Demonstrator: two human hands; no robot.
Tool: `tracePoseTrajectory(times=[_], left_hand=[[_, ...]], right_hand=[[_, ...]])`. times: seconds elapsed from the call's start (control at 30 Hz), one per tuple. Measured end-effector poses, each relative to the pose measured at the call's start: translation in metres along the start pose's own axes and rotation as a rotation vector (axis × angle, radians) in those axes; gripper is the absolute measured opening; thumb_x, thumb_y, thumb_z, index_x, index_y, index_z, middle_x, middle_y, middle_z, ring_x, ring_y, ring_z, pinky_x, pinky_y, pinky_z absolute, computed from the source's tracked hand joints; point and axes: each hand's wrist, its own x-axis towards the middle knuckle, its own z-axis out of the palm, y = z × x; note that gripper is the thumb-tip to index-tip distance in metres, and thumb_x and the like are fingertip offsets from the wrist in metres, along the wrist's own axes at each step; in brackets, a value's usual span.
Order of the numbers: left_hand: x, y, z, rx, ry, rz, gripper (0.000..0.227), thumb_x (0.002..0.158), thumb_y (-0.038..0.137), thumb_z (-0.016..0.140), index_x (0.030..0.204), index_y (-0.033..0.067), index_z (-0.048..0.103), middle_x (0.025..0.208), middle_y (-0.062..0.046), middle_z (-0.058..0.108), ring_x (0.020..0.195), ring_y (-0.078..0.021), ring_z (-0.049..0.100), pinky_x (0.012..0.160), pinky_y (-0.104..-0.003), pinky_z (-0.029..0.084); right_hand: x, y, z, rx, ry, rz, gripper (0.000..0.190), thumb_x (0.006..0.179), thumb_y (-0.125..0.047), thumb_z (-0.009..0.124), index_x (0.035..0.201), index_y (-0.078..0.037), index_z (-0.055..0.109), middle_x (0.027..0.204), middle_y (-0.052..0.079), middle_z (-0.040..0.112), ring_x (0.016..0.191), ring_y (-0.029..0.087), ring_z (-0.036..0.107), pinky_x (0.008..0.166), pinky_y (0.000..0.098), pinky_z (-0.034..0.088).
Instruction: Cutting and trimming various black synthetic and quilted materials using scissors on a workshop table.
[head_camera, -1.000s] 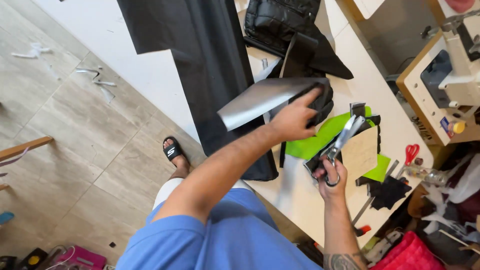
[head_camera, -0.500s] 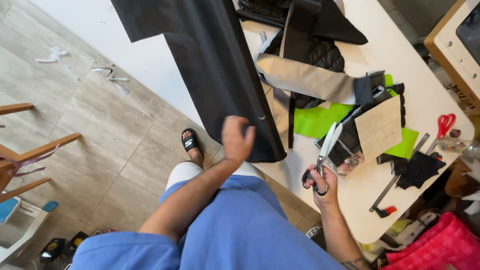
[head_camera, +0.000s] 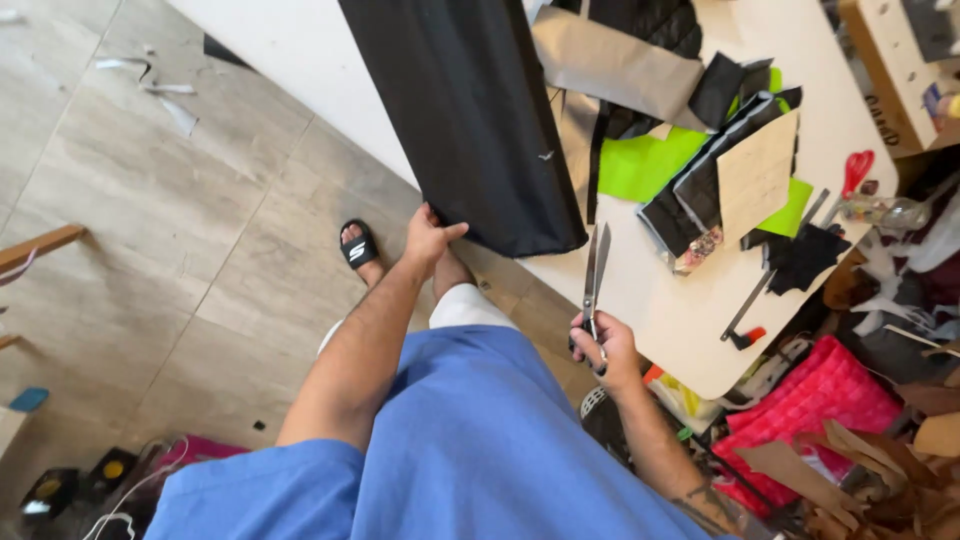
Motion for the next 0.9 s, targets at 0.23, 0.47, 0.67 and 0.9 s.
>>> tracePoseTrajectory(times=[0.23,0.47,0.67,0.9], left_hand=[[-0.041,0.013,0.001,0.198,0.101,-0.045,0.055,0.075,0.002,0.09,0.122,0.0057,0.061,0.107,-0.019,0.075,0.11,-0.0305,0.071,0.097,-0.043,0.057],[-0.073,0.034,0.004,0.32,0.16,-0.026,0.047,0.08,0.003,0.086,0.12,0.003,0.064,0.105,-0.017,0.076,0.109,-0.0289,0.071,0.097,-0.045,0.055],[-0.063,0.004,-0.028,0.55,0.293,-0.024,0.047,0.078,0.017,0.086,0.12,0.0144,0.066,0.109,-0.006,0.074,0.116,-0.0227,0.066,0.102,-0.039,0.047],[-0.1,0.043,-0.021,0.295,0.316,0.092,0.062,0.079,-0.006,0.08,0.137,-0.0054,0.057,0.13,-0.032,0.064,0.137,-0.0421,0.051,0.11,-0.049,0.044]], right_hand=[[0.083,-0.012,0.016,-0.46,0.386,-0.145,0.05,0.081,-0.032,0.092,0.111,-0.002,0.068,0.077,0.015,0.073,0.073,0.031,0.072,0.076,0.0424,0.058],[0.176,-0.018,0.012,-0.496,0.236,0.08,0.071,0.078,-0.047,0.09,0.131,-0.013,0.058,0.121,0.018,0.072,0.116,0.039,0.067,0.1,0.0488,0.056],[0.194,-0.029,0.024,-0.537,0.124,0.095,0.083,0.069,-0.05,0.092,0.133,-0.01,0.058,0.128,0.024,0.069,0.122,0.043,0.064,0.105,0.0515,0.053],[0.199,-0.038,0.054,-0.661,0.054,0.142,0.09,0.064,-0.047,0.094,0.134,-0.014,0.048,0.123,0.023,0.07,0.118,0.042,0.067,0.102,0.052,0.053]])
